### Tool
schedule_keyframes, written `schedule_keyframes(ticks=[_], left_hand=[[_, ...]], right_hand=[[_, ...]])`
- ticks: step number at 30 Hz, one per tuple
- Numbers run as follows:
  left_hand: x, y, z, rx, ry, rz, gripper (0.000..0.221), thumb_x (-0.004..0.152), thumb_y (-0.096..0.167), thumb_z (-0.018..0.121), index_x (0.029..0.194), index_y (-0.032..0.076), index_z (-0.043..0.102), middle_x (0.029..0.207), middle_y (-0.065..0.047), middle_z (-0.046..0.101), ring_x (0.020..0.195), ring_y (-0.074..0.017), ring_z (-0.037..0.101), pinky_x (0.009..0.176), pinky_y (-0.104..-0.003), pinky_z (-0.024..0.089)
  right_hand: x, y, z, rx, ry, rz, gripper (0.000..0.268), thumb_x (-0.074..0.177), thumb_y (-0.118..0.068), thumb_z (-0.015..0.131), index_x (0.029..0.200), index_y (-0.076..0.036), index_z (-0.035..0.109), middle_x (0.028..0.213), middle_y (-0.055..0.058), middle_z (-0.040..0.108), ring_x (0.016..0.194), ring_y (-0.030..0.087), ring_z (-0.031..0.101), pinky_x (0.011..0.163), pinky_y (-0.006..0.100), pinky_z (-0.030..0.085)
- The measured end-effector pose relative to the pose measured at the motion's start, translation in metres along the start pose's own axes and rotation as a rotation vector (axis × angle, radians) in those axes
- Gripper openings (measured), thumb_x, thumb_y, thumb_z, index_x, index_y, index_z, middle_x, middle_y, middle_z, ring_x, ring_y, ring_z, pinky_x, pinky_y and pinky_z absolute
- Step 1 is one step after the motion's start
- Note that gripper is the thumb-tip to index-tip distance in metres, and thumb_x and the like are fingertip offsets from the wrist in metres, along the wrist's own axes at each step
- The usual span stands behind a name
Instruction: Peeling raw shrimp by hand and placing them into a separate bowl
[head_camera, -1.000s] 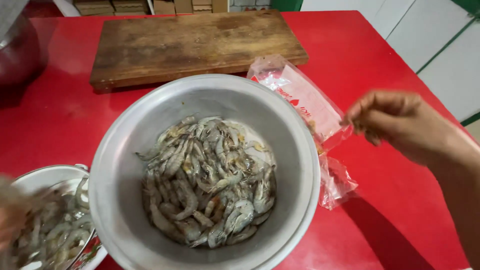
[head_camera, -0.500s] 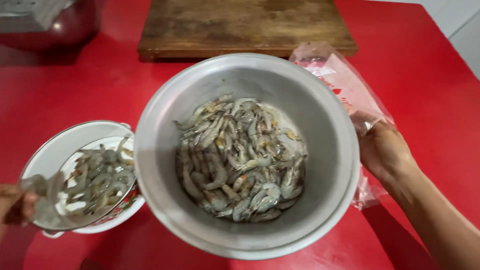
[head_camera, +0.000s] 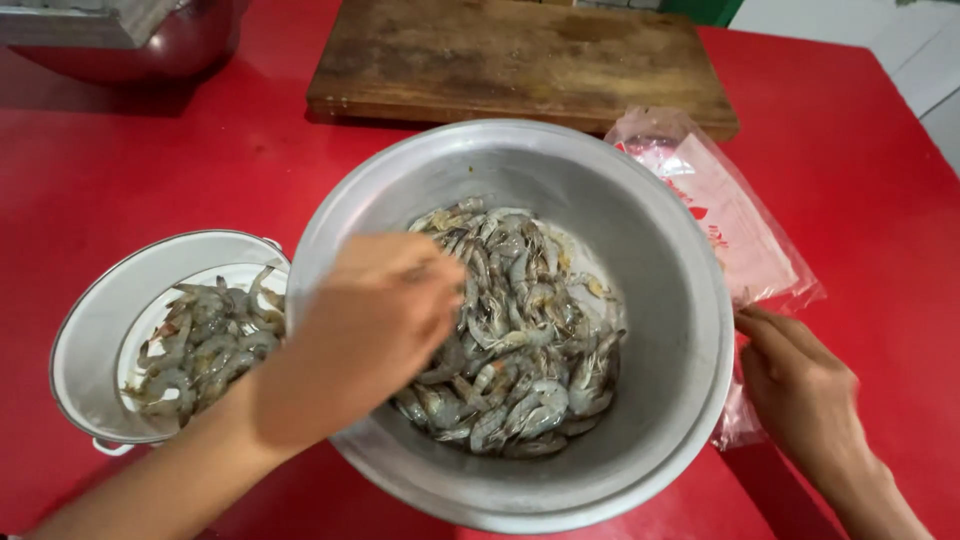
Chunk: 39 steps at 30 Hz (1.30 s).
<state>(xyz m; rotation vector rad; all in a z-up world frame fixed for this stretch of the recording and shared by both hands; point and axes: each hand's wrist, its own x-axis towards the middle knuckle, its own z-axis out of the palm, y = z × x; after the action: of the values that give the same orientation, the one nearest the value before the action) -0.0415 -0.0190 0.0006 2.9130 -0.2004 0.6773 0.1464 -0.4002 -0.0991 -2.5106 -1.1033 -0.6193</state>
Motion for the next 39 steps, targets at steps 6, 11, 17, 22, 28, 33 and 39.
schedule_keyframes(ticks=[6,11,17,22,28,33,39], left_hand=[[0.085,0.043,0.045,0.011,-0.738,0.037,0.008,0.098,0.015,0.065,0.105,0.011,0.064,0.102,-0.006,0.062,0.100,-0.0235,0.055,0.101,-0.047,0.040],[0.083,0.058,0.068,0.142,-1.147,-0.153,0.011,0.094,0.013,0.077,0.099,0.014,0.067,0.117,-0.005,0.068,0.131,-0.0184,0.053,0.130,-0.049,0.016],[0.058,0.046,0.088,-0.077,-0.772,-0.005,0.034,0.092,-0.013,0.059,0.071,0.013,0.062,0.069,0.003,0.055,0.074,-0.0168,0.055,0.119,-0.052,0.037],[0.072,0.036,0.070,-0.156,-0.821,-0.255,0.028,0.101,0.025,0.058,0.079,0.007,0.057,0.077,-0.004,0.060,0.072,-0.0214,0.063,0.062,-0.039,0.053],[0.063,0.001,0.105,-1.372,-0.089,-0.675,0.028,0.084,0.008,0.065,0.104,-0.011,0.062,0.082,-0.024,0.064,0.059,-0.0351,0.074,0.055,-0.040,0.063],[0.068,0.021,0.080,-1.472,0.062,-0.918,0.029,0.087,0.012,0.072,0.105,-0.009,0.064,0.089,-0.018,0.068,0.070,-0.0234,0.072,0.062,-0.031,0.062],[0.058,-0.002,0.057,-0.897,0.129,-0.738,0.028,0.090,0.028,0.069,0.104,0.004,0.066,0.094,-0.020,0.073,0.077,-0.0310,0.075,0.065,-0.041,0.060]], right_hand=[[-0.006,-0.030,-0.058,0.014,0.263,0.006,0.030,0.106,0.021,0.067,0.123,-0.001,0.079,0.114,0.014,0.076,0.092,0.020,0.069,0.086,0.032,0.055],[0.017,-0.063,-0.083,0.274,0.153,0.074,0.028,0.104,0.023,0.056,0.120,0.007,0.072,0.112,0.020,0.072,0.097,0.023,0.071,0.088,0.030,0.058],[0.060,-0.088,-0.076,0.375,0.105,-0.108,0.028,0.095,0.012,0.058,0.110,-0.003,0.075,0.109,0.008,0.077,0.096,0.016,0.074,0.091,0.027,0.055],[0.096,-0.107,-0.048,0.482,-0.230,-0.205,0.020,0.092,-0.010,0.063,0.110,-0.008,0.071,0.101,0.005,0.079,0.093,0.021,0.072,0.084,0.035,0.055],[0.135,-0.153,-0.047,0.648,-0.463,0.161,0.033,0.087,-0.027,0.070,0.116,-0.011,0.071,0.094,0.017,0.083,0.093,0.039,0.079,0.082,0.048,0.062],[0.150,-0.153,-0.006,0.524,-0.384,0.115,0.035,0.086,-0.030,0.076,0.116,-0.014,0.068,0.088,0.012,0.080,0.089,0.035,0.078,0.077,0.046,0.061],[0.175,-0.151,0.002,0.538,-0.390,0.052,0.018,0.096,-0.027,0.062,0.105,-0.014,0.071,0.084,0.013,0.080,0.085,0.039,0.076,0.071,0.046,0.059]])
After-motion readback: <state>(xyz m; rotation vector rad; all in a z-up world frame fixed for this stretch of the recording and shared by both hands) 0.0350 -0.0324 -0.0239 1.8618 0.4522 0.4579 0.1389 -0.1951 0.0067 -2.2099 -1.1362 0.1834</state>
